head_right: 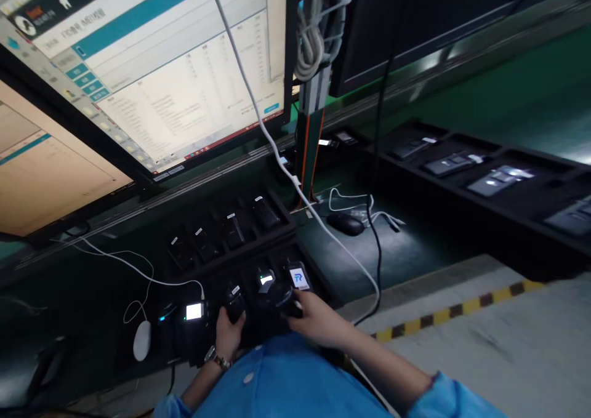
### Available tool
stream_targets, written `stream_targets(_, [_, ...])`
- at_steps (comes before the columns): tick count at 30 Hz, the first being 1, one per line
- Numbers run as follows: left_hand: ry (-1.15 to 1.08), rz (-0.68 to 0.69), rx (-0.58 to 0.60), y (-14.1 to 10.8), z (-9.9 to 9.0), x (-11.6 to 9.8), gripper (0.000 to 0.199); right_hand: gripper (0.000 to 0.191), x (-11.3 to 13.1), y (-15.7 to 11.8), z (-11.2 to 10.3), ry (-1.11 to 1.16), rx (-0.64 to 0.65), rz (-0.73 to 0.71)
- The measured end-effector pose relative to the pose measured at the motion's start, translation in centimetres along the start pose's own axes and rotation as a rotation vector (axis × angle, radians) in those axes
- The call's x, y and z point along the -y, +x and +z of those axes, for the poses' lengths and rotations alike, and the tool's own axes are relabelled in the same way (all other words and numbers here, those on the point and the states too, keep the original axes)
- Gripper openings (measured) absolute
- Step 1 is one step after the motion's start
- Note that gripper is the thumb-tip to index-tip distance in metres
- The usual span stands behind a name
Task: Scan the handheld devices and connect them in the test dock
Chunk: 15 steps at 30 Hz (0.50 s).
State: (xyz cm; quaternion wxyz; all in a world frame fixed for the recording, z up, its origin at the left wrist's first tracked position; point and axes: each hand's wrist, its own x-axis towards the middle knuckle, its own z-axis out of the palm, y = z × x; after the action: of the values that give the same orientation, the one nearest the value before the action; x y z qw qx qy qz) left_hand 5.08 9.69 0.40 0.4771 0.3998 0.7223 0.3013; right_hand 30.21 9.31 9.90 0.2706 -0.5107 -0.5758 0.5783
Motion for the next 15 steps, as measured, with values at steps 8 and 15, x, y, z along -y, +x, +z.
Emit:
stream_targets(8, [-0.053, 0.240, 0.016, -2.4, -1.8, -1.4, 0.045, 0.029, 2.5, -0.1, 2.8, 0.037, -0.043, -0.042])
stream_targets(15, [-0.223, 0.171, 0.028, -2.1, -2.5, -1.2, 0.046, 0.034, 0.6, 0.2, 0.8, -0.284, -0.161, 0.052])
